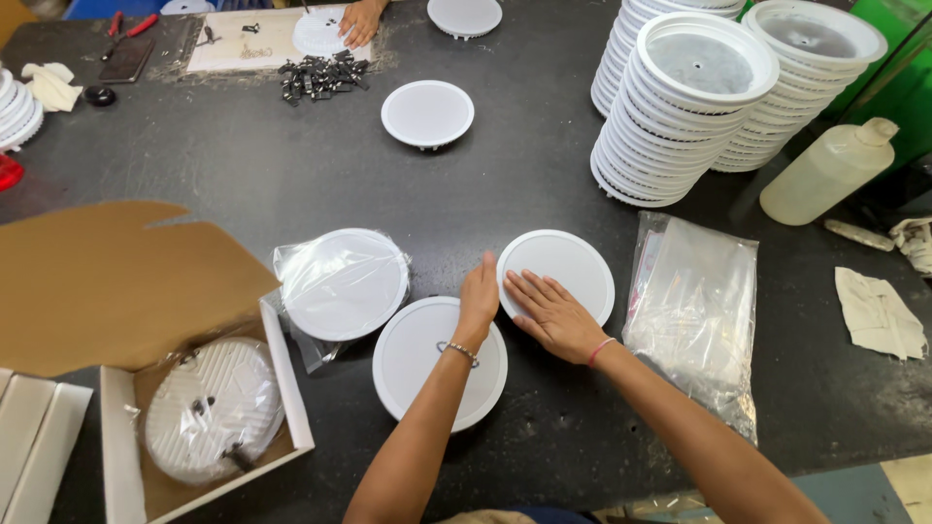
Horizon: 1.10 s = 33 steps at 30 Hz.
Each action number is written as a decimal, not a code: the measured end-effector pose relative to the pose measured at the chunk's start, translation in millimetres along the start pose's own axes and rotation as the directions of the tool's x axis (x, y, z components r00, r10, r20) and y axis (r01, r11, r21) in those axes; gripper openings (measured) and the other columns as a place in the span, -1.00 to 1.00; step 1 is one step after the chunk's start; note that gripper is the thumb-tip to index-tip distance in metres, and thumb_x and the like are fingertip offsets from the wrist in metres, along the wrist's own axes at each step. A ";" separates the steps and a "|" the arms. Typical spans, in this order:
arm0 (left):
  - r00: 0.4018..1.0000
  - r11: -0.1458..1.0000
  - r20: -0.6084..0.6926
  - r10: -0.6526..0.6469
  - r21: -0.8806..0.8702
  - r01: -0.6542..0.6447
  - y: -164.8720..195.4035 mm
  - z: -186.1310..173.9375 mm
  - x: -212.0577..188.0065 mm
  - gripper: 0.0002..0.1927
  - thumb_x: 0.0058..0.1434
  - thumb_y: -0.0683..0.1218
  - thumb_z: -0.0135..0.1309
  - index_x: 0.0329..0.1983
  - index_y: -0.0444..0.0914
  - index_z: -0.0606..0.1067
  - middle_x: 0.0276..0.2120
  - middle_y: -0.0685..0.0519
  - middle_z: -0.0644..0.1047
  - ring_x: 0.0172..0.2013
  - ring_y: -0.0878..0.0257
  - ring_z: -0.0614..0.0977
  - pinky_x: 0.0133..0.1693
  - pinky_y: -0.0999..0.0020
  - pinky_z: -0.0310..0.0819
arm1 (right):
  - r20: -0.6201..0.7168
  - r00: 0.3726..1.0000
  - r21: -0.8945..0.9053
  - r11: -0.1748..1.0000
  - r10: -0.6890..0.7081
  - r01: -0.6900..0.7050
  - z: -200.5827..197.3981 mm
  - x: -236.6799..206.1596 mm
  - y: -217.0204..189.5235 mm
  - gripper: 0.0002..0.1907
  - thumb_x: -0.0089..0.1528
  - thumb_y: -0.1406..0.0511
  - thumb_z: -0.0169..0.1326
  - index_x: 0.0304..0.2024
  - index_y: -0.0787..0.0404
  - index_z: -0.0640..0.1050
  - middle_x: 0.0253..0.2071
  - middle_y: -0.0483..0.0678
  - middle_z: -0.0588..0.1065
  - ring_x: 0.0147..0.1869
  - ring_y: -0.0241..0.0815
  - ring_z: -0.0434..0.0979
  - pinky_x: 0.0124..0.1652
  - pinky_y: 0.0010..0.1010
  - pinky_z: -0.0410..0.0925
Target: The person folds flat cardboard boxes into open cartons on a workbench, then places round LED ceiling light fixtures into the boxes, wraps some fixtures in clear plastic bags, and arranges the packed boxes and fixtures on the bench.
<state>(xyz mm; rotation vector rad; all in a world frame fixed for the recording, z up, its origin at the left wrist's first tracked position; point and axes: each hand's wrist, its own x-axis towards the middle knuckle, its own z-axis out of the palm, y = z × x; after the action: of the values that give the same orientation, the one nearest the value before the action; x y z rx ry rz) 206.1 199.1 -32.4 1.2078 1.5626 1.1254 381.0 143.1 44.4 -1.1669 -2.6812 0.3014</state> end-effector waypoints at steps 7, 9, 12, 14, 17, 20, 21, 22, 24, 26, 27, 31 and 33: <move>0.993 0.985 -0.029 0.115 0.136 -0.110 5.5 -1.4 -3.7 -0.75 0.10 -0.24 0.21 -0.13 -0.34 0.58 -0.32 -0.08 0.58 -0.26 0.06 0.62 -0.14 0.18 0.50 | -0.131 0.988 -0.033 0.996 0.082 -0.087 7.4 36.2 41.9 -0.31 0.44 -0.01 -0.33 0.52 0.18 0.07 0.58 0.04 0.01 0.64 0.00 -0.09 0.47 -0.14 -0.17; 0.990 0.977 -0.023 0.136 0.167 -0.131 14.7 -5.4 -9.4 -0.74 0.08 -0.25 0.24 -0.13 -0.34 0.58 -0.34 -0.06 0.57 -0.29 0.08 0.61 -0.16 0.18 0.50 | -0.194 0.968 -0.015 0.987 0.157 -0.163 11.2 43.2 57.5 -0.27 0.43 -0.02 -0.32 0.52 0.26 0.06 0.57 0.12 0.01 0.63 0.05 -0.09 0.46 -0.12 -0.16; 0.991 0.972 0.002 0.133 0.194 -0.130 27.5 -12.5 -13.9 -0.74 0.09 -0.22 0.23 -0.13 -0.32 0.57 -0.36 -0.04 0.57 -0.32 0.09 0.61 -0.18 0.17 0.51 | -0.249 0.888 -0.018 0.915 0.386 -0.403 13.1 46.0 80.8 -0.25 0.42 -0.05 -0.34 0.51 0.27 0.07 0.56 0.12 0.02 0.63 0.03 -0.07 0.45 -0.04 -0.18; 0.994 0.971 0.019 0.105 0.213 -0.106 31.3 -14.9 -14.0 -0.76 0.10 -0.20 0.24 -0.14 -0.31 0.57 -0.39 -0.04 0.59 -0.32 0.08 0.63 -0.18 0.18 0.51 | -0.281 0.807 0.040 0.846 0.520 -0.532 14.6 41.7 92.4 -0.21 0.40 -0.09 -0.33 0.51 0.28 0.07 0.55 0.13 0.04 0.63 0.06 -0.06 0.47 0.00 -0.18; 0.997 0.954 0.027 0.078 0.289 -0.082 30.1 -12.5 -7.6 -0.77 0.10 -0.16 0.25 -0.16 -0.28 0.57 -0.39 -0.05 0.62 -0.29 0.03 0.66 -0.15 0.16 0.51 | -0.317 0.633 0.102 0.689 0.706 -0.718 23.7 34.1 91.5 -0.12 0.38 -0.17 -0.31 0.50 0.32 0.06 0.53 0.20 0.05 0.61 0.16 -0.06 0.46 0.04 -0.18; 0.966 0.899 -0.039 0.257 0.376 -0.224 25.9 -10.4 9.3 -0.84 0.12 -0.19 0.23 -0.22 -0.29 0.61 -0.32 -0.16 0.62 -0.22 -0.12 0.64 -0.15 0.06 0.50 | -0.232 0.501 0.140 0.538 0.834 -0.831 23.6 25.8 78.7 0.00 0.33 -0.24 -0.20 0.45 0.42 0.00 0.50 0.37 -0.01 0.58 0.33 -0.12 0.41 0.10 -0.20; 0.968 0.902 -0.063 0.242 0.381 -0.201 26.7 -10.8 18.4 -0.85 0.13 -0.21 0.18 -0.21 -0.29 0.61 -0.30 -0.17 0.61 -0.20 -0.14 0.63 -0.13 0.05 0.50 | -0.184 0.460 0.151 0.487 0.869 -0.860 19.5 22.0 73.6 0.05 0.30 -0.26 -0.15 0.43 0.46 -0.03 0.49 0.43 -0.04 0.57 0.40 -0.15 0.39 0.12 -0.20; 0.970 0.904 -0.081 0.228 0.388 -0.180 30.2 -13.5 24.3 -0.84 0.14 -0.24 0.13 -0.20 -0.29 0.60 -0.28 -0.18 0.60 -0.18 -0.16 0.63 -0.11 0.04 0.49 | -0.229 0.525 0.111 0.558 0.820 -0.822 16.0 16.2 60.9 0.00 0.31 -0.22 -0.12 0.41 0.48 0.07 0.47 0.41 0.05 0.52 0.34 0.01 0.40 0.03 -0.08; 0.861 0.808 -0.151 0.486 0.452 -0.377 34.4 -22.1 39.5 -0.73 0.11 -0.34 0.02 -0.15 -0.28 0.58 -0.26 -0.21 0.57 -0.12 -0.21 0.56 -0.04 -0.02 0.41 | -0.398 0.690 0.081 0.773 0.604 -0.630 0.4 0.5 30.8 -0.14 0.34 -0.11 -0.04 0.33 0.51 0.26 0.42 0.39 0.19 0.45 0.29 0.19 0.37 -0.06 0.09; 0.806 0.826 -0.240 0.541 0.333 -0.455 40.4 -32.7 51.6 -0.67 0.16 -0.37 -0.06 -0.02 -0.30 0.50 -0.18 -0.17 0.53 -0.10 -0.17 0.54 0.00 0.02 0.41 | -0.474 0.770 0.217 0.904 0.428 -0.369 -11.6 -32.4 -12.2 -0.36 0.34 0.02 0.03 0.20 0.46 0.42 0.30 0.32 0.36 0.36 0.25 0.33 0.29 -0.10 0.20; 0.779 0.798 -0.247 0.577 0.373 -0.473 48.2 -37.9 55.9 -0.65 0.21 -0.37 -0.06 0.07 -0.32 0.46 -0.11 -0.19 0.50 -0.08 -0.17 0.53 0.00 0.03 0.42 | -0.444 0.790 0.359 0.892 0.423 -0.276 -18.0 -54.3 -34.3 -0.47 0.33 0.07 0.04 0.13 0.39 0.51 0.22 0.24 0.46 0.30 0.20 0.43 0.25 -0.16 0.27; 0.851 0.857 -0.127 0.509 0.158 -0.490 80.5 -32.7 32.4 -0.57 0.25 -0.31 0.03 0.20 -0.31 0.38 0.07 -0.15 0.44 -0.07 0.07 0.58 -0.03 0.19 0.47 | 0.220 0.814 0.514 0.645 0.538 -0.566 -39.4 -138.8 -88.1 -0.65 0.32 0.10 -0.02 -0.04 0.13 0.65 -0.13 0.03 0.67 -0.04 -0.04 0.68 0.00 -0.29 0.47; 0.833 0.831 -0.028 0.552 0.100 -0.547 92.8 -16.3 -1.7 -0.57 0.28 -0.29 0.06 0.22 -0.30 0.39 0.08 -0.11 0.44 -0.11 0.15 0.61 -0.02 0.24 0.50 | 0.114 0.782 0.458 0.666 0.613 -0.588 -43.6 -172.9 -89.8 -0.67 0.31 0.13 0.01 -0.09 0.17 0.66 -0.08 0.02 0.66 0.00 -0.02 0.65 0.03 -0.28 0.46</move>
<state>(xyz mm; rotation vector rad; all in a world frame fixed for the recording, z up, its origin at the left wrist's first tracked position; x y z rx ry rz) 211.6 207.1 61.3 1.7734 1.3431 1.4716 445.4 -39.7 92.2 -1.8035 -1.8986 0.9513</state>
